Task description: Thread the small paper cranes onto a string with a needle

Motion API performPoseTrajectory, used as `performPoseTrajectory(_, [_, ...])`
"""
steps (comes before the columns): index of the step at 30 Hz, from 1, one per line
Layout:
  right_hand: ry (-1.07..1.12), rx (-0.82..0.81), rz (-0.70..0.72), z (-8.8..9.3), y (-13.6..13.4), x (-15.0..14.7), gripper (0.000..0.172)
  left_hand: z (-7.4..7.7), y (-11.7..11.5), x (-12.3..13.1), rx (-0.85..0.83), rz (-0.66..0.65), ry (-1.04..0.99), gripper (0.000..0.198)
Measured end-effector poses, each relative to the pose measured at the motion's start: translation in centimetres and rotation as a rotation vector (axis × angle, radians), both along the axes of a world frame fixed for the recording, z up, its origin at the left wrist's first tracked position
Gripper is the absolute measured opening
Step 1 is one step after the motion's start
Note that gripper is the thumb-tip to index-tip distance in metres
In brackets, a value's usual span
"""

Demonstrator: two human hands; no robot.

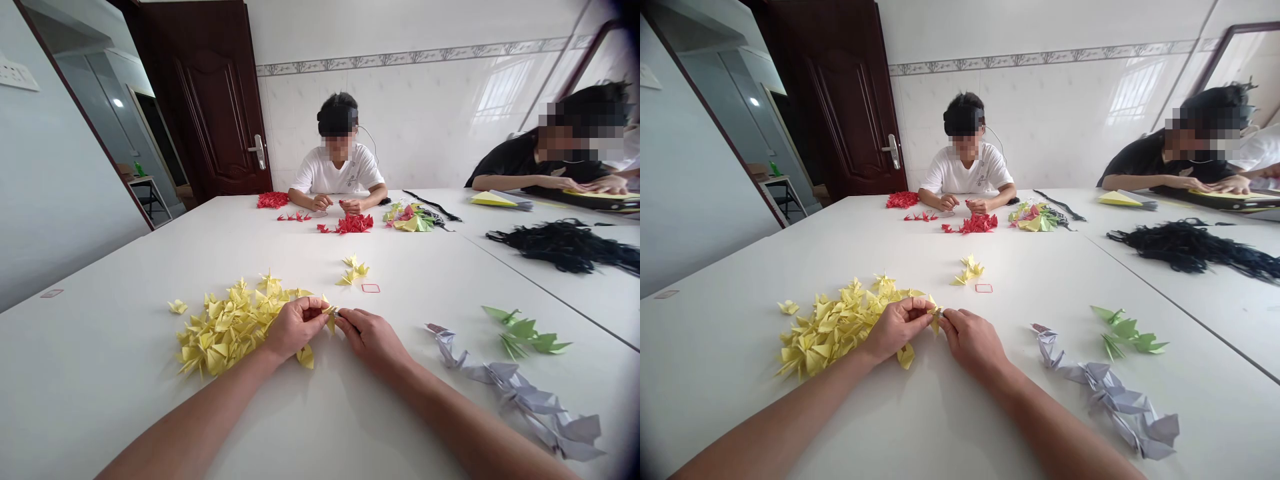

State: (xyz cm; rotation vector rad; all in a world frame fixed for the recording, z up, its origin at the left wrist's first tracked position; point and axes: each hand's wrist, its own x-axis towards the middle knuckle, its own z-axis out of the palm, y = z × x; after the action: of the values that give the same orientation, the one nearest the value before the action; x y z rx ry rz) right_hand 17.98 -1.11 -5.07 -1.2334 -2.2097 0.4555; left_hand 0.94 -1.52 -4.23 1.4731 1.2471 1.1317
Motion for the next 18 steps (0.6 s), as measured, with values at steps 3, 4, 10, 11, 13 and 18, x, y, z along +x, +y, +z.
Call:
performPoseTrajectory(3, [-0.012, 0.007, 0.0, -0.08, 0.07, 0.02, 0.028, 0.04, 0.0, 0.03, -0.001, -0.001, -0.011, 0.023])
performPoseTrajectory(4, [-0.015, 0.006, 0.001, -0.1, 0.09, 0.02, 0.028, 0.06, -0.02, 0.04, 0.003, -0.003, -0.012, 0.022])
performPoseTrajectory(10, [0.003, 0.004, 0.021, 0.24, -0.17, 0.07, 0.028, 0.17, -0.15, 0.05, 0.019, 0.006, 0.024, 0.021])
performPoseTrajectory(11, [0.014, -0.003, 0.027, 0.34, -0.25, 0.09, 0.028, 0.16, -0.14, 0.02, 0.024, 0.013, 0.022, 0.021])
performPoseTrajectory(13, [0.063, -0.018, 0.024, 0.45, -0.36, 0.13, 0.025, 0.1, -0.11, -0.06, 0.035, 0.018, 0.012, 0.021])
performPoseTrajectory(18, [0.222, -0.007, -0.036, -0.03, -0.19, 0.17, 0.034, -0.07, -0.1, -0.13, 0.0, -0.082, 0.023, 0.022])
